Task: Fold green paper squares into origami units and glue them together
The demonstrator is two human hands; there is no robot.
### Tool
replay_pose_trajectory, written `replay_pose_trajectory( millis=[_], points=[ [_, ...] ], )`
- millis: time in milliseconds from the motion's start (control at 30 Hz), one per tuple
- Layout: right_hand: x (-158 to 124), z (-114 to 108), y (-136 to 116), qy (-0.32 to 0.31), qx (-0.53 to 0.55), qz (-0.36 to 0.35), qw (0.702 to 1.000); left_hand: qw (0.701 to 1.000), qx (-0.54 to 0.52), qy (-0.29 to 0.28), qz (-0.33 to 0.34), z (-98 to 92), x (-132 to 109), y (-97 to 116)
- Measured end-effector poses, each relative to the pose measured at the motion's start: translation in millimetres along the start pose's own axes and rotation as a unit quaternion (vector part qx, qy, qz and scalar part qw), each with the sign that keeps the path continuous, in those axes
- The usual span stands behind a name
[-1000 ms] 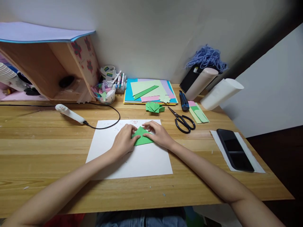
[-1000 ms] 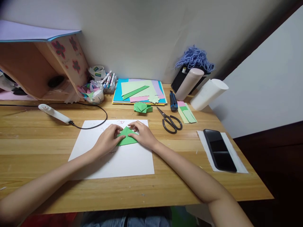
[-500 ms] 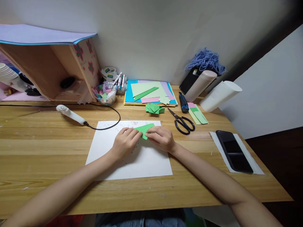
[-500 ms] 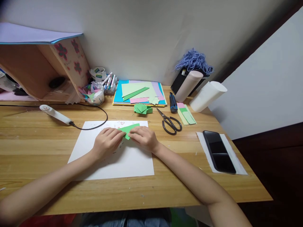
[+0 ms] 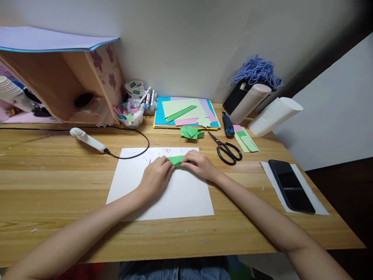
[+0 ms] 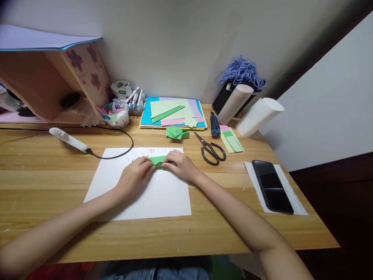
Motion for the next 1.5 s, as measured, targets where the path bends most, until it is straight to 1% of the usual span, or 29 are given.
replay_pose_trajectory(
  millis=[100,233,300,400,667,867,967,1167,1233,1300,1400,1433,1500],
  points=[
    [0.6,-0.3,6.0,0.027,-0.018,0.038,0.999,0.997,-0.069,0.009,-0.044,2.0,3.4,-9.5],
    [-0.7,1.8,11.4,0.052,-0.071,0.080,0.993,0.987,-0.134,0.004,-0.089,5.5,4.9,-17.8],
    [-0.9,2.8,11.8,0.059,-0.102,0.090,0.989,0.984,-0.144,0.003,-0.105,6.2,5.0,-20.3],
    [-0.6,2.5,10.0,0.067,-0.144,0.089,0.983,0.984,-0.130,0.002,-0.123,6.1,4.9,-22.5],
    [-0.7,2.0,13.9,0.052,-0.168,0.099,0.979,0.987,-0.097,-0.004,-0.126,6.7,4.7,-22.4],
    [2.5,6.3,10.1,0.035,-0.232,0.105,0.967,0.988,-0.087,-0.004,-0.126,7.9,6.1,-22.5],
    [2.2,6.9,7.9,0.035,-0.254,0.114,0.960,0.988,-0.081,-0.006,-0.128,8.4,6.7,-23.6],
    [-0.4,5.1,10.8,0.036,-0.264,0.114,0.957,0.990,-0.074,-0.014,-0.116,7.6,7.2,-26.9],
    [-0.5,3.7,11.2,0.037,-0.255,0.104,0.960,0.990,-0.072,-0.012,-0.118,7.0,6.8,-28.3],
    [0.3,5.1,7.4,0.026,-0.240,0.070,0.968,0.989,-0.078,-0.010,-0.123,6.9,6.5,-29.3],
    [0.3,13.9,-3.1,-0.023,-0.226,-0.010,0.974,0.986,-0.102,-0.014,-0.133,8.8,7.0,-31.2],
    [-0.4,16.3,-5.5,-0.036,-0.224,-0.029,0.974,0.984,-0.113,-0.019,-0.135,10.0,7.4,-31.9],
    [-1.7,18.4,-7.1,-0.049,-0.215,-0.045,0.974,0.981,-0.134,-0.031,-0.135,12.6,8.8,-33.1]
  ],
)
Point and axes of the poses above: each hand's wrist, its own x-axis towards the middle knuckle, its own z-axis out of the palm, y = z × x, the point moved 8 cm from there along x, towards the middle knuckle, and after that the axes turned 12 degrees about x, right-handed, at the moved point
